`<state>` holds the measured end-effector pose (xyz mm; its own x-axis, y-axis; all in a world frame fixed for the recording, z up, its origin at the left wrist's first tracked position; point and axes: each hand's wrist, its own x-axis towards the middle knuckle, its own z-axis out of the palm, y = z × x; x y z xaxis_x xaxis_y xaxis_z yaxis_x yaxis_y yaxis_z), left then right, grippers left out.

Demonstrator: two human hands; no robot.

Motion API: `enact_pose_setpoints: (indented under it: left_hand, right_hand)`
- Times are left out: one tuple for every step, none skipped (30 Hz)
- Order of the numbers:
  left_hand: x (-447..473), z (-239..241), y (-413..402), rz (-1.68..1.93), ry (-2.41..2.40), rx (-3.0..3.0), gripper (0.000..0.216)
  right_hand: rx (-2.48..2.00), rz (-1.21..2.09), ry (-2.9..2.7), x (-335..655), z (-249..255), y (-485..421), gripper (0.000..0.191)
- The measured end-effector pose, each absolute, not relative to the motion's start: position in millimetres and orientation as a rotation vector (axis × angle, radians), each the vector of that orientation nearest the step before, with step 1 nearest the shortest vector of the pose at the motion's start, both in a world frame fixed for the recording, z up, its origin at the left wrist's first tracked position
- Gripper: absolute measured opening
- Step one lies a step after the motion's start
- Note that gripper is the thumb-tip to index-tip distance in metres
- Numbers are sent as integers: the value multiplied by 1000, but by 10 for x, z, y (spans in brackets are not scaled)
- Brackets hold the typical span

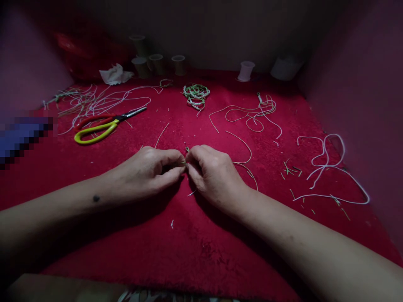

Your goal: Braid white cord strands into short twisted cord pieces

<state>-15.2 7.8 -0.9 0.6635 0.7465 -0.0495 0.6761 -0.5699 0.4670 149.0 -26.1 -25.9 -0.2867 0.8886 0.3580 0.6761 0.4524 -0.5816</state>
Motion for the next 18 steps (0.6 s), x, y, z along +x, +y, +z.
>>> enact_pose_setpoints:
  left_hand:
    - [-154, -9, 76, 213, 1111, 2426, 16]
    - [-155, -13, 73, 223, 1118, 2430, 16]
    - [-156, -24, 70, 238, 1126, 2440, 16]
    - [-157, -39, 66, 258, 1130, 2459, 17]
    - [-157, -59, 62, 282, 1131, 2485, 18]
    - [-157, -80, 59, 308, 1130, 2513, 18]
    - [-158, -102, 55, 336, 1127, 2538, 19]
    - [-159, -122, 53, 367, 1122, 2558, 19]
    - [-161, -139, 52, 396, 1117, 2570, 18]
    - [-163, -153, 52, 423, 1114, 2573, 17]
    - [-166, -162, 53, 446, 1114, 2571, 15]
    - [-170, -168, 54, 465, 1113, 2564, 14]
    - [-173, -171, 55, 485, 1114, 2556, 13]
    - [-176, -172, 56, 504, 1115, 2546, 13]
    - [-178, -171, 56, 522, 1116, 2535, 12]
    - [-178, -170, 55, 538, 1115, 2525, 12]
    - [-178, -168, 54, 551, 1114, 2514, 12]
    - [-176, -165, 53, 561, 1111, 2502, 12]
  right_hand:
    - [-1305, 441, -2048, 1491, -254, -259, 5]
    - [-1305, 459, -2040, 1492, -250, -257, 6]
    - [-1302, 477, -2034, 1493, -250, -255, 6]
    - [-1296, 492, -2028, 1495, -251, -254, 7]
    - [-1287, 507, -2022, 1497, -254, -253, 8]
    - [-1279, 523, -2017, 1500, -259, -252, 9]
    - [-1270, 536, -2012, 1504, -265, -250, 10]
    - [-1262, 547, -2009, 1507, -271, -249, 10]
    - [-1256, 556, -2006, 1510, -278, -247, 10]
    - [-1253, 561, -2003, 1512, -283, -245, 11]
    - [-1252, 562, -2000, 1513, -288, -244, 11]
    - [-1252, 560, -1996, 1513, -291, -243, 12]
    - [-1251, 559, -1990, 1512, -293, -243, 13]
    - [-1252, 560, -1984, 1510, -294, -243, 13]
    - [-1254, 560, -1978, 1509, -294, -244, 14]
    - [-1257, 560, -1973, 1507, -293, -246, 15]
    - [-1259, 559, -1966, 1505, -293, -247, 15]
    - [-1266, 560, -1959, 1504, -292, -249, 16]
